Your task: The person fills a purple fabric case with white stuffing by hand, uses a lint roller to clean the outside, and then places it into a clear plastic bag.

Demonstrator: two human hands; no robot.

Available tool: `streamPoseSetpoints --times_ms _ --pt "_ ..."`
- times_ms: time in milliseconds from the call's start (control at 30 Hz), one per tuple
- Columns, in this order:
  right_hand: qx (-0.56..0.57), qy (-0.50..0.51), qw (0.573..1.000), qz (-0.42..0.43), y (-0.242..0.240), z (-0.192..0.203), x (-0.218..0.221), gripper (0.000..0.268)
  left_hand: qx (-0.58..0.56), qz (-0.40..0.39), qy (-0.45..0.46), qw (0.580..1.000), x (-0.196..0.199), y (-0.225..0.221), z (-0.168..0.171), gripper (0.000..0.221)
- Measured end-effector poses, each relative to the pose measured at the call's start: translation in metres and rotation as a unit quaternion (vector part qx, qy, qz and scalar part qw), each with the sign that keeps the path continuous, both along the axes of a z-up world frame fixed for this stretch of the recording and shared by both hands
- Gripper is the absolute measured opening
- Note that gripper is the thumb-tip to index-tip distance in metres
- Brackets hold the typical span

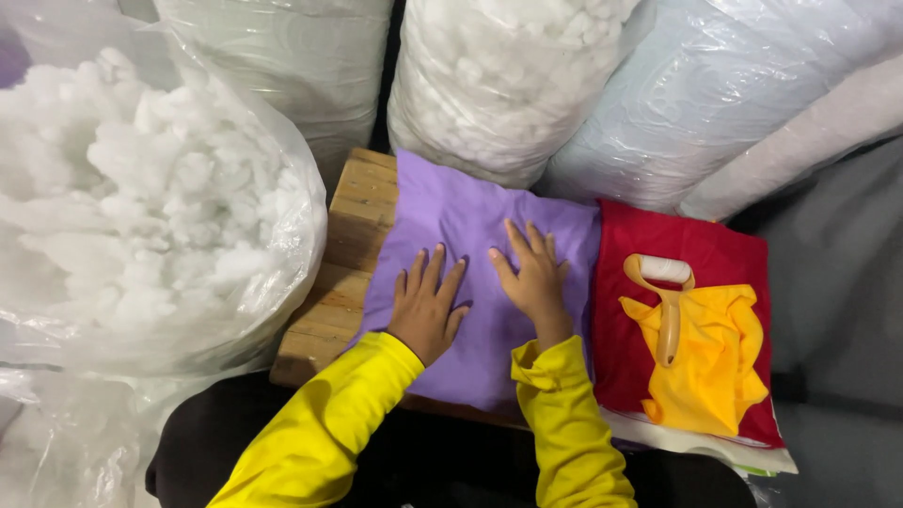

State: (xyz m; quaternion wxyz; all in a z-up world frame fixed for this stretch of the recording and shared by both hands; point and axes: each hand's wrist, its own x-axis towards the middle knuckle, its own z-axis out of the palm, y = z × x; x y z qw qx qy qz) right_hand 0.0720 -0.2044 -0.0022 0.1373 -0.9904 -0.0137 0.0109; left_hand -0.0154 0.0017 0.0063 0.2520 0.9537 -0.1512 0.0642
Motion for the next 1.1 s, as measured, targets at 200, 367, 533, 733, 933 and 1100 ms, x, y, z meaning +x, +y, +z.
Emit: streamPoseSetpoints --times_ms 200,367,533,733,933,1100 --pt "-0.071 -0.155 0.984 0.046 0.015 -0.041 -0.065 0.066 -0.042 0.054 0.025 0.997 -0.002 0.005 0.001 0.076" --pt "-0.023 -0.112 0.991 0.063 0.015 -0.018 -0.081 0.067 -0.145 0.124 0.044 0.981 0.006 0.001 -0.021 0.080" --pt "-0.016 -0.207 0.970 0.125 0.033 -0.025 -0.134 0.068 -0.293 0.181 0.038 0.938 0.011 0.001 -0.033 0.084" --pt "0.143 -0.096 0.963 0.209 0.003 -0.028 -0.104 0.042 -0.393 0.310 0.131 0.856 0.040 0.013 -0.066 0.087" --pt "0.321 -0.206 0.904 -0.192 -0.094 -0.056 -0.037 0.069 -0.570 0.370 0.235 0.695 0.075 0.023 -0.100 0.085" --pt "0.681 0.065 0.690 -0.234 -0.118 -0.075 -0.033 0.044 -0.659 0.274 0.351 0.607 0.054 0.016 -0.019 0.080"
